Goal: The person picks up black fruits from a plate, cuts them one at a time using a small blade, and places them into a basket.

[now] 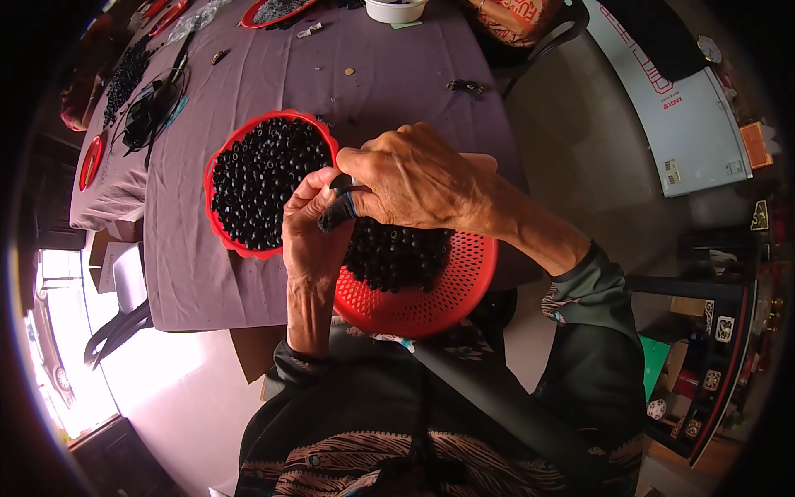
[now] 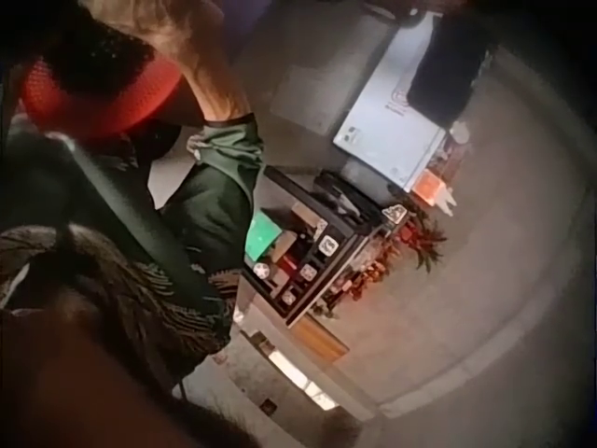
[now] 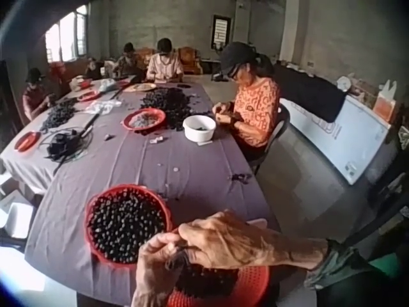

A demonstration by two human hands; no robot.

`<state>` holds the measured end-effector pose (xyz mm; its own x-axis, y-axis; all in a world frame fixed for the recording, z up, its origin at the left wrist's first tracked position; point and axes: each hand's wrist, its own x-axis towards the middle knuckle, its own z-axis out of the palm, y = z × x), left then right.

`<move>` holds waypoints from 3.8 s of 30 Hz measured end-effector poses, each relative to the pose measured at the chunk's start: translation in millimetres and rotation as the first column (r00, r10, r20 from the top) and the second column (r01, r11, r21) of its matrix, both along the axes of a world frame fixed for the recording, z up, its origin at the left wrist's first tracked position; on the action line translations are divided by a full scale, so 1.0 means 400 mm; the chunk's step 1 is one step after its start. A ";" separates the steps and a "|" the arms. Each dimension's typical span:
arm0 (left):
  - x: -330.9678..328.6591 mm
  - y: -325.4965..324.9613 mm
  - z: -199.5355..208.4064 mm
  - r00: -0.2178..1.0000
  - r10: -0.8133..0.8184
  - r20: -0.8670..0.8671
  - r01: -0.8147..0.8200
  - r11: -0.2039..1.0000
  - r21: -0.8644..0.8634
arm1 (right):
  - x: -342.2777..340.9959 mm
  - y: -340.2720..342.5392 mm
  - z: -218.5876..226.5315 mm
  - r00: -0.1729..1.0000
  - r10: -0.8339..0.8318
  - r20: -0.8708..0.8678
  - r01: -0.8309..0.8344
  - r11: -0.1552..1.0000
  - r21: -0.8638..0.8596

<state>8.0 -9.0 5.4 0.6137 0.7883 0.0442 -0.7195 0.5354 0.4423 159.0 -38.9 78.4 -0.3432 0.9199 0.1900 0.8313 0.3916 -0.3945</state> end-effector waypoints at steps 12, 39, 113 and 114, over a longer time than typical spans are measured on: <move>-0.001 -0.001 0.006 0.999 0.028 -0.029 -0.028 1.000 0.006 | 0.002 0.000 -0.005 1.000 -0.013 0.029 0.012 0.999 0.030; -0.001 -0.021 -0.010 0.978 0.028 -0.206 -0.045 0.996 -0.080 | -0.018 -0.030 -0.044 0.996 -0.045 -0.074 0.053 0.992 0.117; -0.001 0.009 -0.027 1.000 -0.008 0.008 0.007 0.993 0.121 | 0.012 -0.016 -0.028 0.960 0.002 -0.279 -0.016 0.999 -0.047; -0.001 0.009 -0.027 1.000 -0.012 0.003 0.012 0.994 0.111 | 0.012 -0.017 -0.028 0.968 0.011 -0.252 -0.023 0.999 -0.044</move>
